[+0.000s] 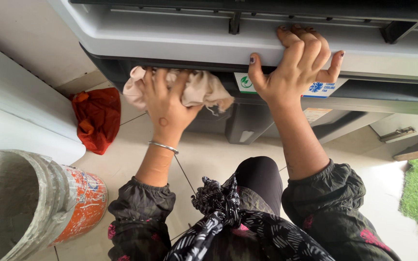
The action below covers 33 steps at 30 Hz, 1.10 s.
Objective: The person wipes the exterior louvers and plastic casing of an air cooler with a cloth.
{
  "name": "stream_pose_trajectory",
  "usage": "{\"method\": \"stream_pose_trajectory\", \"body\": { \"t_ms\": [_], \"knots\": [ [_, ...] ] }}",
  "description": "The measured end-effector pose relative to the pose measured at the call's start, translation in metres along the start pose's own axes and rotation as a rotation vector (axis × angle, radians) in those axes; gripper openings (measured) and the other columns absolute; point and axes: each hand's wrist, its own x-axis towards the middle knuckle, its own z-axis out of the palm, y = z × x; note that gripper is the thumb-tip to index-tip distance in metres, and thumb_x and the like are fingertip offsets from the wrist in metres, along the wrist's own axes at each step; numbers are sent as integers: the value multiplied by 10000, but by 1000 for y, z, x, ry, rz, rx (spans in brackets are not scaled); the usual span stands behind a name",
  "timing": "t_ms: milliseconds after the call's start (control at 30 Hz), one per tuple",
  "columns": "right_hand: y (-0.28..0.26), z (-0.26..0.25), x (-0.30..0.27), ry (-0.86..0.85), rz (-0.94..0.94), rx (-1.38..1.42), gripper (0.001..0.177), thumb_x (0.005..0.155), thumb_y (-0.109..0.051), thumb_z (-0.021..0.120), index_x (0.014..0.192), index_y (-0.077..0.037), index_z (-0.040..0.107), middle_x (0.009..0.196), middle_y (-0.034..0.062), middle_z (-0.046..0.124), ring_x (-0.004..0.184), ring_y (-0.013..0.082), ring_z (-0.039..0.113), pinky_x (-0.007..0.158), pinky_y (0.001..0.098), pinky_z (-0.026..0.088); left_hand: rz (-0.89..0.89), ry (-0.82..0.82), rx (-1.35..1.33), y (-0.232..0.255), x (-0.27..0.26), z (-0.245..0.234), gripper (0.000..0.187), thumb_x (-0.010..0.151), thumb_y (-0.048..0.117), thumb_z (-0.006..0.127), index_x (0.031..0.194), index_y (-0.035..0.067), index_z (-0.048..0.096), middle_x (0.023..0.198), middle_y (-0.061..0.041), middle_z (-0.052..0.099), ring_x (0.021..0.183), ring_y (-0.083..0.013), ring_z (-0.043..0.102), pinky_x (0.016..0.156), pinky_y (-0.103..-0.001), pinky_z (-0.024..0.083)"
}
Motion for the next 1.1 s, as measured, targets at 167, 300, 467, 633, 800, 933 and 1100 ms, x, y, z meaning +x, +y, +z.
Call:
{"method": "stream_pose_trajectory", "body": {
  "t_ms": [167,300,467,633,800,933,1100],
  "knots": [
    [0,-1,-1,-14,3,10,532,999,-575,534,1210,-110,683,1197,72,538,1296,297,438,1154,576,10,-113,127,-20,19,9,8,757,604,649,978,1059,93,739,1260,-170,488,1286,-447,449,1075,-673,332],
    [-2,0,1,8,16,6,514,993,-569,530,1174,-110,677,1190,69,556,1281,296,446,1163,571,1,-200,231,87,38,17,14,532,586,453,958,876,82,709,1174,-185,515,1242,-462,466,1056,-749,298],
    [-4,2,0,19,26,-43,507,995,-566,509,1169,-123,683,1159,59,563,1272,283,469,1171,562,-7,-230,217,57,48,14,28,331,721,268,886,929,88,703,1091,-116,578,1115,-322,585,1100,-596,430],
    [-3,3,1,28,33,-16,495,974,-564,505,1128,-125,673,1152,57,572,1265,283,488,1166,575,2,-74,242,-172,88,3,45,390,663,228,862,933,17,675,1072,-135,605,1063,-324,614,967,-510,470],
    [0,3,1,25,6,6,516,1002,-574,515,1162,-111,677,1167,65,573,1266,299,483,1165,575,2,-29,283,-338,85,0,43,315,756,221,901,901,68,667,999,-95,609,960,-281,623,883,-439,521],
    [-1,2,0,20,11,-13,516,1000,-572,507,1170,-116,681,1178,58,578,1276,291,490,1167,579,4,-110,348,-601,66,-9,21,307,784,220,861,950,58,660,1041,-97,616,993,-268,629,900,-422,532],
    [0,3,0,34,0,-28,509,1006,-571,496,1175,-125,675,1182,45,583,1277,274,495,1166,566,10,-414,479,-1133,49,-2,15,304,820,219,812,1011,46,652,1094,-101,624,1035,-251,637,921,-400,546]
  ]
}}
